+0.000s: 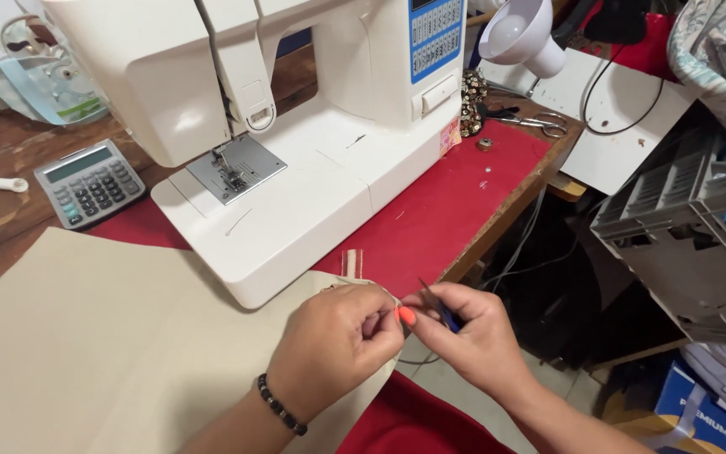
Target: The person uses a calculator and then trims excess threads from a fabric bag using small snips at a workbench.
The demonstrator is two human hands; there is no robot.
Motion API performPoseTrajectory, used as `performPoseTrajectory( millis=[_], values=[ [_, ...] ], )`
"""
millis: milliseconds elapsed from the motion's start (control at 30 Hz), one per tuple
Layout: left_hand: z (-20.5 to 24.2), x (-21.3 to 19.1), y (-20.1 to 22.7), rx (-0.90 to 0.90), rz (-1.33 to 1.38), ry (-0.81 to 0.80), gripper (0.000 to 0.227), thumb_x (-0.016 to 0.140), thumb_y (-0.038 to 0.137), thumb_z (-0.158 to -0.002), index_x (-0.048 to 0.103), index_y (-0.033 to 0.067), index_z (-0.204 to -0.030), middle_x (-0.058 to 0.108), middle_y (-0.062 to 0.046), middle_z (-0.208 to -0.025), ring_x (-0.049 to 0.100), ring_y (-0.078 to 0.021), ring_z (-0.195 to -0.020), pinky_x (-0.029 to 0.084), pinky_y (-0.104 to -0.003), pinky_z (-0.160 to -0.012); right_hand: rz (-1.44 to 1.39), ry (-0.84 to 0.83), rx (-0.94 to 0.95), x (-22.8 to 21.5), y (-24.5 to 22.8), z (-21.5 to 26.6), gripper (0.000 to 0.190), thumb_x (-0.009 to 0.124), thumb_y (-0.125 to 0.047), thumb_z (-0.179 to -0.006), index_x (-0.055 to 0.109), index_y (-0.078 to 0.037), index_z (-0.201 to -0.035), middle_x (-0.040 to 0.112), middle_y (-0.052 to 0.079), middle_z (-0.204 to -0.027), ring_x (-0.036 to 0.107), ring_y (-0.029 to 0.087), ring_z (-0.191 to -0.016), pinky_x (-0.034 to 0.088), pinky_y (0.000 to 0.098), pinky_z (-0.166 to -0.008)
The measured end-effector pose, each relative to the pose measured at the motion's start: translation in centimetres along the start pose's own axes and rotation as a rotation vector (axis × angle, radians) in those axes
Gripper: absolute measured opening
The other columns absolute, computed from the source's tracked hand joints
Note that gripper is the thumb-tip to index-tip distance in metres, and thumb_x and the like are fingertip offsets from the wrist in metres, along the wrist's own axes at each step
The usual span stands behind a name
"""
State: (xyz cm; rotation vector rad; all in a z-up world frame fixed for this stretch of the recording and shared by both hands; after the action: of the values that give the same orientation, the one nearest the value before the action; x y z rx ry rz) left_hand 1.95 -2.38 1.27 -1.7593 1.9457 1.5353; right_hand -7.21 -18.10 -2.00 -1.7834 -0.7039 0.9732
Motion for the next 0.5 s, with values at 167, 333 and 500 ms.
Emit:
performPoseTrajectory(
  millis=[167,333,500],
  values=[
    [-0.1,0.24,-0.06,0.049,-0.091,0.052,0.02,0.06,0.013,-0.081,0.049,0.015,-0.065,0.048,0.003,-0.056,0.048,-0.019,-0.055,0.045,-0.034,-0.056,0.178,0.064,-0.163,0.35,-0.59,-0.29,0.007,0.079,-0.017,-0.078,0.079,-0.013,-0.084,0.069,-0.007,-0.064,0.056,0.004,-0.058,0.047,0.0219,-0.054],
    [-0.11,0.65,-0.39,0.13,-0.216,0.12,0.02,0.057,0.008,-0.077,0.042,0.0138,-0.065,0.047,0.0,-0.057,0.046,-0.022,-0.054,0.043,-0.037,-0.055,0.344,0.159,-0.379,0.72,-0.12,-0.39,0.011,0.075,-0.012,-0.075,0.07,-0.013,-0.084,0.063,-0.005,-0.065,0.055,0.008,-0.056,0.045,0.0238,-0.053],
    [-0.08,0.26,-0.31,0.074,-0.088,0.099,0.027,0.061,0.01,-0.081,0.04,0.0161,-0.065,0.043,0.004,-0.058,0.042,-0.0178,-0.055,0.043,-0.032,-0.056,0.191,0.071,-0.163,0.47,-0.13,-0.92,0.005,0.074,-0.013,-0.078,0.077,-0.014,-0.082,0.069,-0.008,-0.064,0.054,0.004,-0.055,0.045,0.0223,-0.052]
  ],
)
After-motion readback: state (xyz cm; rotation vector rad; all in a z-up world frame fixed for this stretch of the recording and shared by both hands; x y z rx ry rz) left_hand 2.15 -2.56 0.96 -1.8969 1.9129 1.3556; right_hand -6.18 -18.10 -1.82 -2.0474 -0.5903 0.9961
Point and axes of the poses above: each hand's wrist, its own z-axis away from the middle knuckle, its own x-axis out of the palm, y = z × x, the point moved 3 cm from there along -z, towards the middle knuckle
